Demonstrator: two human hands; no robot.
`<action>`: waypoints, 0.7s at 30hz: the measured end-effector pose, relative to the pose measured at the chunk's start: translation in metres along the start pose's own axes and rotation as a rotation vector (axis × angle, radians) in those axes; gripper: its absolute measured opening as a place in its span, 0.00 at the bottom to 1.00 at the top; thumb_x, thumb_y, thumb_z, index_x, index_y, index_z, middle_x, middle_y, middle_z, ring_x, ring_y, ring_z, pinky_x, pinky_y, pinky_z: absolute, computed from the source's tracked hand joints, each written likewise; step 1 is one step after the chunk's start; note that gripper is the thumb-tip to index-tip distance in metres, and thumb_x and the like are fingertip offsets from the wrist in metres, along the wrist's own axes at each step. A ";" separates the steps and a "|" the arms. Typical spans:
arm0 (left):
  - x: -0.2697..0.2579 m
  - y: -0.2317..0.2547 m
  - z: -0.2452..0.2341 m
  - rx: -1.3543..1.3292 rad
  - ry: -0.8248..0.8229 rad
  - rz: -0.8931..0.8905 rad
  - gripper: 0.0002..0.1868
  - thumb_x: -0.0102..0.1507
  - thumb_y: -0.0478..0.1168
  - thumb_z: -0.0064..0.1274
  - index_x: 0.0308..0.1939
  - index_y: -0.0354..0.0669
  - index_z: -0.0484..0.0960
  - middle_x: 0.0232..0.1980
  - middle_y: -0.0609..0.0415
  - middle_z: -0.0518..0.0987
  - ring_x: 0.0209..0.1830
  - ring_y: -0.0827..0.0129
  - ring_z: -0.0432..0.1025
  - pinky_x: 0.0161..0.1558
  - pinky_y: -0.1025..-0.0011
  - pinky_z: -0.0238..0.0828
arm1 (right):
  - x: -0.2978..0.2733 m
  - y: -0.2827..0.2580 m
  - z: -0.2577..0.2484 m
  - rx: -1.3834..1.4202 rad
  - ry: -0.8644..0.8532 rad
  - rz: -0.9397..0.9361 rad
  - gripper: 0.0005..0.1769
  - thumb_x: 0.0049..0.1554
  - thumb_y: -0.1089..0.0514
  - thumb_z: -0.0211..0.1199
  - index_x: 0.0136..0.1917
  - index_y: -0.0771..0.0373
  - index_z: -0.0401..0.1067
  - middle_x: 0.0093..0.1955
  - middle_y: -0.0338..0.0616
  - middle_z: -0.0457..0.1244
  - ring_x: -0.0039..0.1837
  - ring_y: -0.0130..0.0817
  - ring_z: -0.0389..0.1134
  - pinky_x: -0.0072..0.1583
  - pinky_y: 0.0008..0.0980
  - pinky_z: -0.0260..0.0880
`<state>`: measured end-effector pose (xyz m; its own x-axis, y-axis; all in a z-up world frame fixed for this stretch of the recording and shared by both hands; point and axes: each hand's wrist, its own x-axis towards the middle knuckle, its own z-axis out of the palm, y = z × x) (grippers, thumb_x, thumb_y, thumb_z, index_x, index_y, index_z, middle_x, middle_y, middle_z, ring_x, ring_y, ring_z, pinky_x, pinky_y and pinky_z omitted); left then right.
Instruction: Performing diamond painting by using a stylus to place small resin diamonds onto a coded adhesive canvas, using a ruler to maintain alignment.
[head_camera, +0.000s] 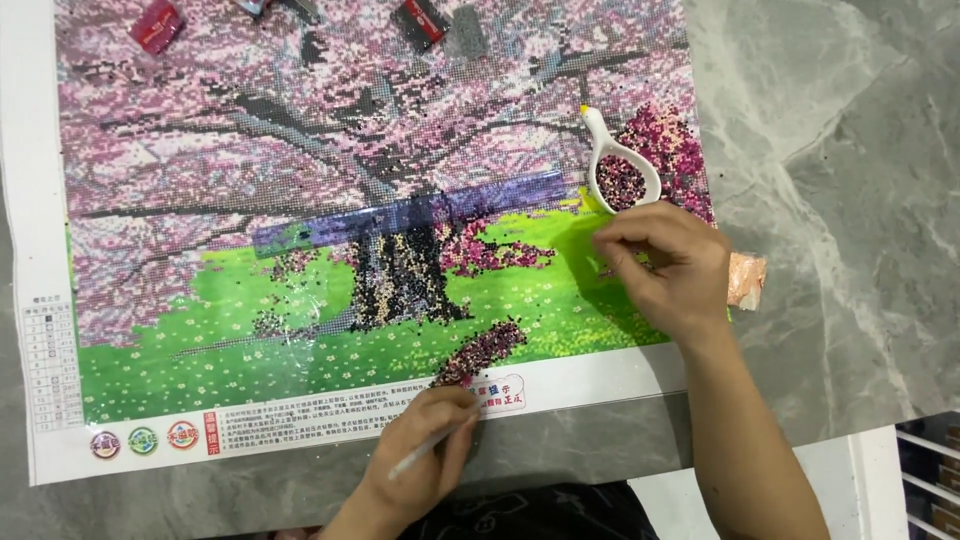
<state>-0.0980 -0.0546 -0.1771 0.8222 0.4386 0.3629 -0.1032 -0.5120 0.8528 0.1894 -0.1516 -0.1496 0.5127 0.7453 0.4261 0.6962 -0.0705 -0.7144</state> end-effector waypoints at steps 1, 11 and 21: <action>-0.003 -0.002 0.002 -0.002 -0.002 -0.004 0.07 0.62 0.30 0.50 0.42 0.38 0.69 0.43 0.41 0.79 0.39 0.60 0.79 0.41 0.74 0.77 | 0.001 0.000 0.000 0.000 -0.003 0.005 0.05 0.54 0.71 0.69 0.43 0.65 0.77 0.44 0.48 0.68 0.45 0.33 0.69 0.42 0.24 0.69; -0.011 -0.012 0.009 0.186 0.024 0.027 0.12 0.61 0.31 0.54 0.46 0.40 0.69 0.46 0.42 0.79 0.43 0.61 0.79 0.38 0.73 0.81 | 0.002 0.000 0.008 -0.101 -0.004 -0.095 0.04 0.54 0.70 0.70 0.43 0.67 0.77 0.44 0.51 0.68 0.45 0.36 0.70 0.46 0.28 0.71; -0.004 -0.010 0.011 0.170 0.016 0.055 0.10 0.61 0.28 0.54 0.42 0.36 0.69 0.43 0.38 0.80 0.44 0.56 0.80 0.43 0.69 0.82 | 0.004 -0.004 0.012 -0.095 -0.025 -0.132 0.04 0.53 0.71 0.70 0.42 0.67 0.78 0.43 0.51 0.68 0.45 0.37 0.70 0.48 0.29 0.71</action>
<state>-0.0943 -0.0590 -0.1910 0.8086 0.4175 0.4145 -0.0510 -0.6523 0.7563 0.1832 -0.1404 -0.1516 0.4013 0.7687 0.4981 0.8018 -0.0319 -0.5968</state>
